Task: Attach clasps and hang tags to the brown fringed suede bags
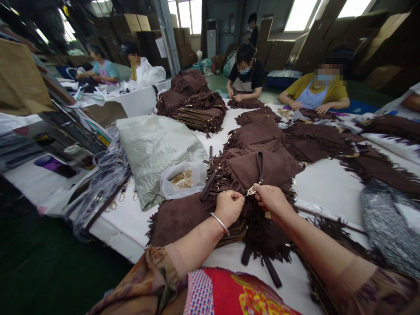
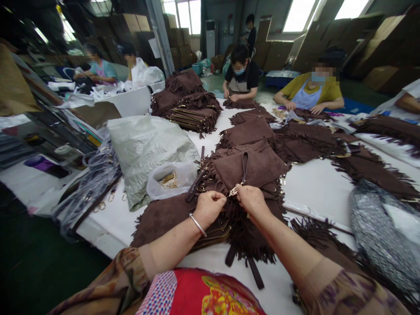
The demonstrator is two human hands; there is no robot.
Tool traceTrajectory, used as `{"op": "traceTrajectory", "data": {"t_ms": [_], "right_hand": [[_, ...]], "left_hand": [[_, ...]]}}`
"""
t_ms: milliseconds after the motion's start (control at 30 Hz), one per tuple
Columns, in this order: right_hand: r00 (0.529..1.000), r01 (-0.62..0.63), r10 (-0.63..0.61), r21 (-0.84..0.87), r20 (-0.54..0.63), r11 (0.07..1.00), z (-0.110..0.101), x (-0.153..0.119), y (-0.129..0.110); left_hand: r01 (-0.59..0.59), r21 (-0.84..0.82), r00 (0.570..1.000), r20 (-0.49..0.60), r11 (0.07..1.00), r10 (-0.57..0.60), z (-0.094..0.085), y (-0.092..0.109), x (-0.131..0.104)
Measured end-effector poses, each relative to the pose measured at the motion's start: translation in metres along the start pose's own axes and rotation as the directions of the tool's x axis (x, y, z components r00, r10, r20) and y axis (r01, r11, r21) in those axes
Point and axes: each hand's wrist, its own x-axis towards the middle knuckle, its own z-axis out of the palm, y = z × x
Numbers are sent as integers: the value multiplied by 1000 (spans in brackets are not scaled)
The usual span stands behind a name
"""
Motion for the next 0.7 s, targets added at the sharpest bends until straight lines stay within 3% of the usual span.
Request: {"op": "traceTrajectory", "data": {"t_ms": [267, 333, 400, 533, 600, 700], "right_hand": [[992, 115, -104, -203, 65, 972, -13, 0, 1], [987, 153, -135, -264, 84, 952, -17, -2, 5], [988, 155, -140, -286, 70, 946, -20, -3, 13], [983, 180, -178, -292, 34, 939, -20, 1, 28], [977, 210, -210, -297, 34, 931, -18, 4, 31], [973, 227, -228, -299, 31, 927, -17, 9, 33]], "left_hand": [[-10, -51, 999, 41, 999, 13, -22, -7, -12], [-71, 12, 997, 27, 997, 71, -26, -9, -15], [-202, 134, 979, -9, 970, 205, -27, -11, -18], [-470, 427, 860, 22, 773, 511, -20, -12, -18], [-517, 544, 817, 84, 661, 570, -13, -11, -14], [-522, 648, 798, 141, 555, 586, -2, -10, -6]]}}
